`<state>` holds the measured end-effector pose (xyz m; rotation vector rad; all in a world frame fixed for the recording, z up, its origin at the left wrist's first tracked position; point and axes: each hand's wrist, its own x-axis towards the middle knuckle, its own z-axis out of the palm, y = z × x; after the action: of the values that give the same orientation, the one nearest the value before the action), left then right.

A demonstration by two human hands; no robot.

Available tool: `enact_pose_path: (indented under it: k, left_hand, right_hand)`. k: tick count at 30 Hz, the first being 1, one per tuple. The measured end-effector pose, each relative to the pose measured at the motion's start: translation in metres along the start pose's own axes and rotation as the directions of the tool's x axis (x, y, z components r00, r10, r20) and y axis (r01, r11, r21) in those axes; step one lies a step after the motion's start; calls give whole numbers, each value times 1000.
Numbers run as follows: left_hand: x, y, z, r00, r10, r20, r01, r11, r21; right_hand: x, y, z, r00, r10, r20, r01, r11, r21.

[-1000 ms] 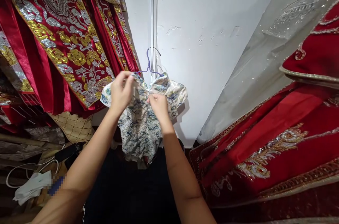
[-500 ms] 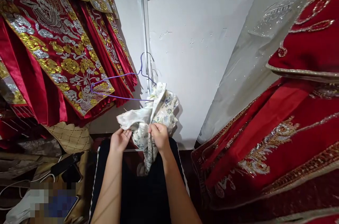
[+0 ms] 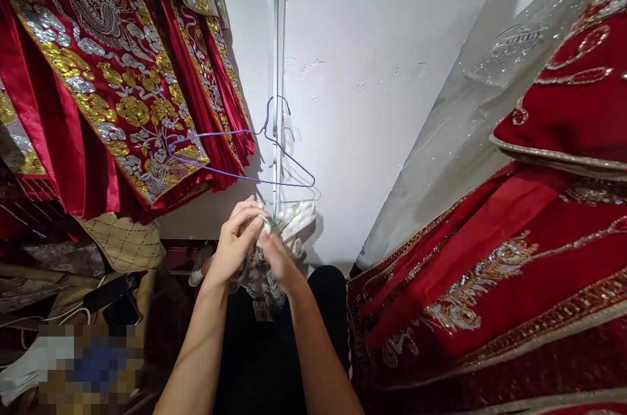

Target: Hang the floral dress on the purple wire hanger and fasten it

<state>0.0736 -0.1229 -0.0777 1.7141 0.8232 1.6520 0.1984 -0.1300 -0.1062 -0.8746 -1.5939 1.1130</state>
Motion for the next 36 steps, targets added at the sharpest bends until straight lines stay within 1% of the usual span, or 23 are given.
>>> enact_pose_path:
  k: [2,3,5,6,7,8,9,11,12,13,15,16,18,20,21,22,24,25,26,28,30,33,36]
  left_hand:
    - [-1,-5,-5,997,-65,37,64,997,39]
    - [-3,-8,-9,989,-120,87,116,992,43]
    - [-10,-16,-19,948,-216,233,206,976,65]
    - [-14,-20,-24,918,-250,307,231,968,99]
    - [-19,-23,-29,890,-278,362,239,959,151]
    - [-22,-25,-35,868,-303,394,235,948,213]
    - [-25,-27,-42,851,-330,409,227,933,279]
    - [-26,-28,-56,847,-367,385,199,890,410]
    - [-23,-29,-63,855,-371,361,179,866,467]
    - [-19,-29,-71,865,-369,339,157,842,516]
    - [-8,-31,-86,872,-376,313,123,788,604]
    - [-2,-32,-94,865,-396,307,118,757,643]
    - [12,-35,-110,824,-485,293,147,683,715]
    - [27,-39,-123,787,-563,252,205,624,754]
    - [35,-40,-128,800,-558,222,227,623,748]
    - [44,-41,-131,835,-515,192,231,646,728]
    - [61,-42,-133,930,-338,148,162,735,659]
    - [69,-41,-132,963,-234,135,102,778,621]
    - [77,-40,-131,981,-142,132,38,808,587]
    - [89,-38,-128,987,-20,158,-72,830,553]
    - [93,-35,-130,976,32,214,-151,807,571]
    - [88,-22,-138,951,13,309,-224,717,659]
    - [84,7,-140,936,-33,351,-258,613,747]
  right_hand:
    - [1,-8,0,992,28,121,-45,990,135]
    - [3,-12,-4,981,62,184,-88,986,139]
    - [11,-20,-19,964,120,237,-126,992,10]
    - [17,-24,-30,969,114,219,-102,993,-67]
    - [26,-27,-41,983,69,168,-47,990,-133]
    - [36,-30,-52,996,-9,87,25,983,-184]
    - [49,-32,-62,994,-112,-19,105,971,-216]
    - [77,-30,-78,929,-297,-221,239,937,-255]
    - [92,-27,-83,897,-334,-290,261,929,-261]
    - [106,-22,-86,890,-327,-318,248,932,-264]
    - [128,-7,-89,927,-239,-288,157,947,-281]
    - [135,1,-89,947,-189,-259,108,949,-298]
    - [140,16,-93,965,-132,-229,50,942,-332]
    - [133,23,-101,966,-126,-227,40,937,-348]
    - [127,24,-108,968,-127,-217,42,933,-359]
    - [121,22,-114,971,-130,-200,47,927,-372]
    - [108,14,-127,977,-137,-162,63,915,-399]
    - [102,8,-132,980,-140,-142,70,910,-410]
    - [97,2,-136,983,-139,-122,76,905,-418]
    - [88,-8,-139,988,-135,-77,90,899,-428]
    - [81,-13,-137,989,-142,-38,111,890,-443]
    - [77,-12,-132,987,-158,-34,121,860,-495]
    - [82,-8,-129,986,-154,-59,98,836,-540]
